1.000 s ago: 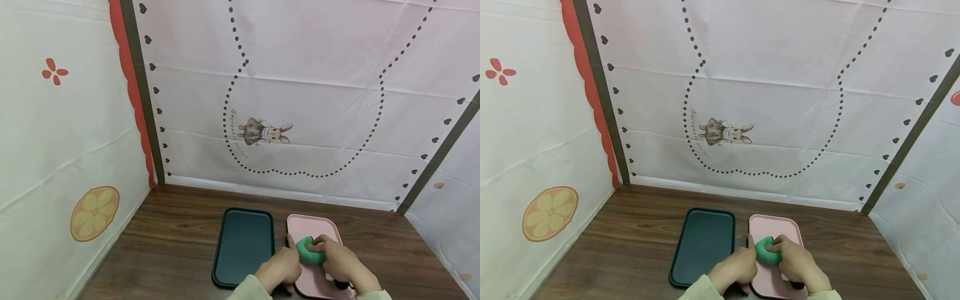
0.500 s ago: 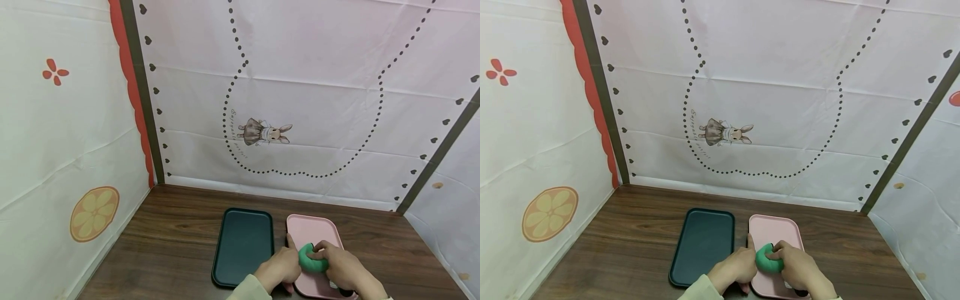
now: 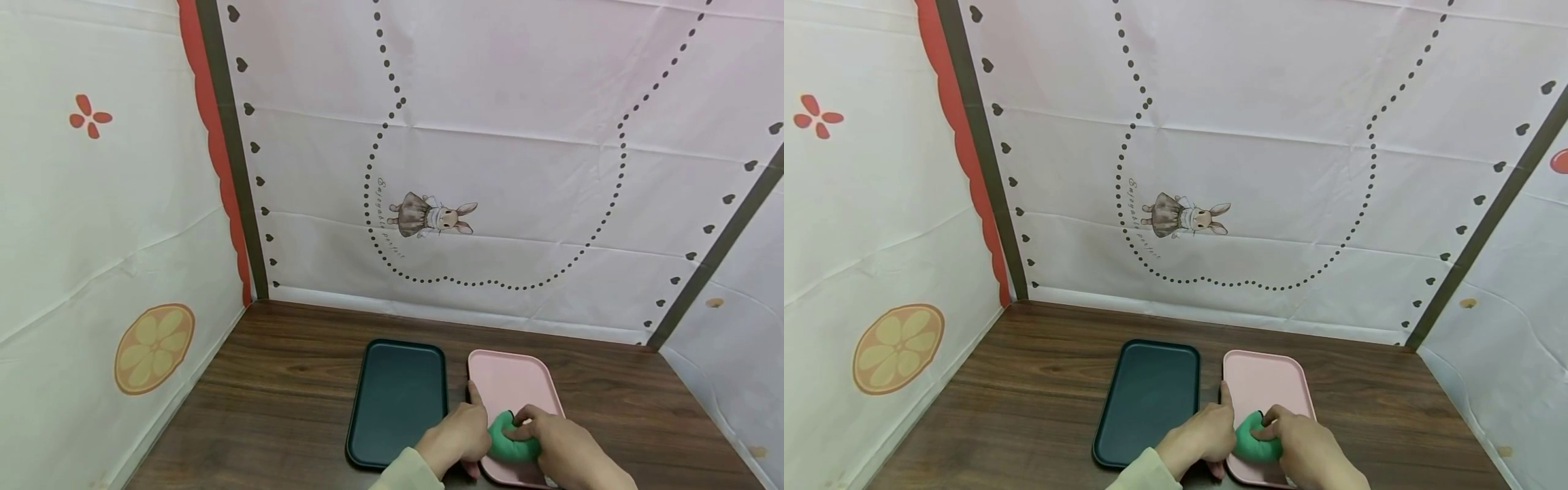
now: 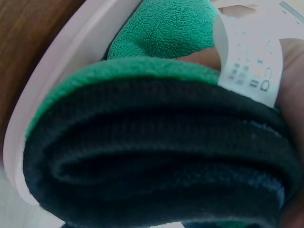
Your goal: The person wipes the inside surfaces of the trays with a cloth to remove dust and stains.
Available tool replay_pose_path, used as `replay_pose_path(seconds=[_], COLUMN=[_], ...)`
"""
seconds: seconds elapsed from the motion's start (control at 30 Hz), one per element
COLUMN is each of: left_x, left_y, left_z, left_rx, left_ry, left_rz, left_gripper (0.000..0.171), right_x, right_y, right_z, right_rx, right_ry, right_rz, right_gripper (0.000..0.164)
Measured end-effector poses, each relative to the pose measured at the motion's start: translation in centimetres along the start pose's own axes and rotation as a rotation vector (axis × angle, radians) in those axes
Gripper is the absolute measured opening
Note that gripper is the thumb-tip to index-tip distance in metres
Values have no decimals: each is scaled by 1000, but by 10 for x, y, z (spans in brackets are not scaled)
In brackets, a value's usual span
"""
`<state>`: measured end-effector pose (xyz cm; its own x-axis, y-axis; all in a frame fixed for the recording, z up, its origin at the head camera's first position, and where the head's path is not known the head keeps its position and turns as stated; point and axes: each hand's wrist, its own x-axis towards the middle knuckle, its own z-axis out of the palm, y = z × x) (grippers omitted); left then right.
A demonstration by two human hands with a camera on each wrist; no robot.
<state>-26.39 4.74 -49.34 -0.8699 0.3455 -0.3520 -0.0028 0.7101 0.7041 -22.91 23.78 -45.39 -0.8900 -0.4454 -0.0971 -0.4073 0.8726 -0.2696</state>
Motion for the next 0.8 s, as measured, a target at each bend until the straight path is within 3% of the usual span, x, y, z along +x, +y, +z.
replay_pose_path(seconds=[0.47, 0.8], left_x=[2, 0], left_y=[1, 2], left_z=[1, 2], left_rx=[22, 67], left_ry=[3, 18], left_rz=[-24, -31], left_gripper=[88, 88], right_x=[-6, -9], right_y=[7, 19], right_z=[0, 2], right_rx=[27, 53], right_ry=[-54, -80], right_rz=[-29, -112], right_gripper=[59, 63])
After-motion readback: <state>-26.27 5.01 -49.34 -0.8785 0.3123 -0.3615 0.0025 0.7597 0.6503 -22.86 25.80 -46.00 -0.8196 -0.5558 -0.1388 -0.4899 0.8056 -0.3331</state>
